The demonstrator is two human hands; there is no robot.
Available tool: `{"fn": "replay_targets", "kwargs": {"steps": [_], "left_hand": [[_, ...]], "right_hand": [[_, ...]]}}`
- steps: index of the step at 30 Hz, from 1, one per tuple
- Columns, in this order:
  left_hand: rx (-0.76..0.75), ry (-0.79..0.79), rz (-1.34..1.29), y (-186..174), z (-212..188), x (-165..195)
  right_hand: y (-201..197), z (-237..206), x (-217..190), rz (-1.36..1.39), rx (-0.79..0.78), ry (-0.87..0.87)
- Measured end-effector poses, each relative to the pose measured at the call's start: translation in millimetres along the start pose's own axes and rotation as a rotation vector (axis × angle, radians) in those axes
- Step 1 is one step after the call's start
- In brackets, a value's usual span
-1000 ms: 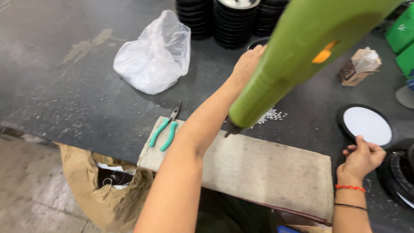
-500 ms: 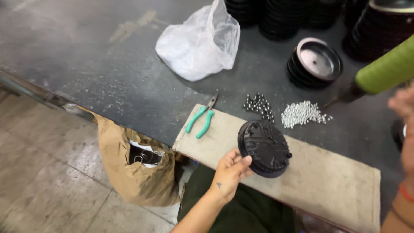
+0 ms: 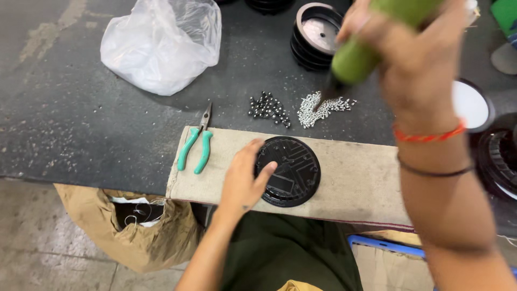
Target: The person uses a green pneumatic screwdriver to fasten screws into black circular plastic parts, then places white circular inserts into the parts and secures them with additional screws. The person repeats this sequence for multiple units, stacking completed parts on the table.
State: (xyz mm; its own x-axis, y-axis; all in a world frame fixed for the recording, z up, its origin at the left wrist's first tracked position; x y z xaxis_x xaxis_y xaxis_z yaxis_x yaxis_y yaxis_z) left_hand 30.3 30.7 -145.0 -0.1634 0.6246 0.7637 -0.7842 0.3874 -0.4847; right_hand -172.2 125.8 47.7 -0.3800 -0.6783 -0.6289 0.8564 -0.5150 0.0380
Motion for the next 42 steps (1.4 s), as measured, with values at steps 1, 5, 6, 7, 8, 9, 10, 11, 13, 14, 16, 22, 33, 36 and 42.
{"fn": "replay_targets", "kwargs": {"steps": [1, 5, 6, 7, 8, 9, 10, 11, 13, 14, 16, 22, 33, 36, 42], "left_hand": [[0.007, 0.014, 0.059, 9, 1, 1], [0.097, -0.076, 0.174, 23, -12, -2], [0.133, -0.14, 0.174, 21, -19, -4], [0.141, -0.185, 0.156, 20, -24, -6], [0.149, -0.228, 0.139, 19, -27, -8], [0.155, -0.271, 0.12, 19, -31, -11], [0.153, -0.291, 0.129, 20, -33, -11], [0.152, -0.309, 0.139, 22, -33, -12], [0.161, -0.326, 0.151, 23, -34, -14], [0.171, -0.326, 0.151, 24, -33, -15], [0.189, -0.327, 0.152, 25, -33, -16], [0.199, -0.299, 0.137, 23, -30, -10], [0.109, -0.264, 0.013, 9, 46, -71], [0.131, -0.166, 0.153, 17, 92, -93], [0.111, -0.111, 0.319, 41, 95, -106]], "right_hand": [[6, -9, 3, 0.011, 0.008, 0.003], [17, -52, 17, 0.068, 0.059, 0.034], [18, -65, 21, 0.074, 0.085, 0.048], [18, -78, 26, 0.066, 0.121, 0.055], [17, -89, 29, 0.059, 0.152, 0.065], [16, -99, 32, 0.053, 0.183, 0.074], [16, -109, 36, 0.049, 0.207, 0.089], [15, -116, 40, 0.055, 0.228, 0.098], [13, -125, 48, 0.078, 0.268, 0.11], [13, -129, 51, 0.095, 0.285, 0.114], [13, -132, 56, 0.099, 0.282, 0.122], [20, -140, 60, 0.045, 0.228, 0.114], [22, -143, 70, 0.025, 0.195, 0.103], [23, -142, 71, 0.042, 0.193, 0.105], [23, -135, 68, 0.038, 0.195, 0.131]]}}
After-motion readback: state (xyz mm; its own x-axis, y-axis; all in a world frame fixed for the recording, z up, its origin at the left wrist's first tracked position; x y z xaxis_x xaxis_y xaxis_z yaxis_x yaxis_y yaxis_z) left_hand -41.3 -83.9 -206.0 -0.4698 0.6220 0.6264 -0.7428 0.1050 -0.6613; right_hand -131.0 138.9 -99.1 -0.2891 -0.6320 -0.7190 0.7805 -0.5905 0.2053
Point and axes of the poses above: each hand's wrist, its own z-axis towards the middle knuckle, its own y-axis out of the palm, x = y × z, the point moved 8 cm from there along z, towards the middle knuckle, and after that the axes turned 12 degrees about -y, right-handed, at the moved point
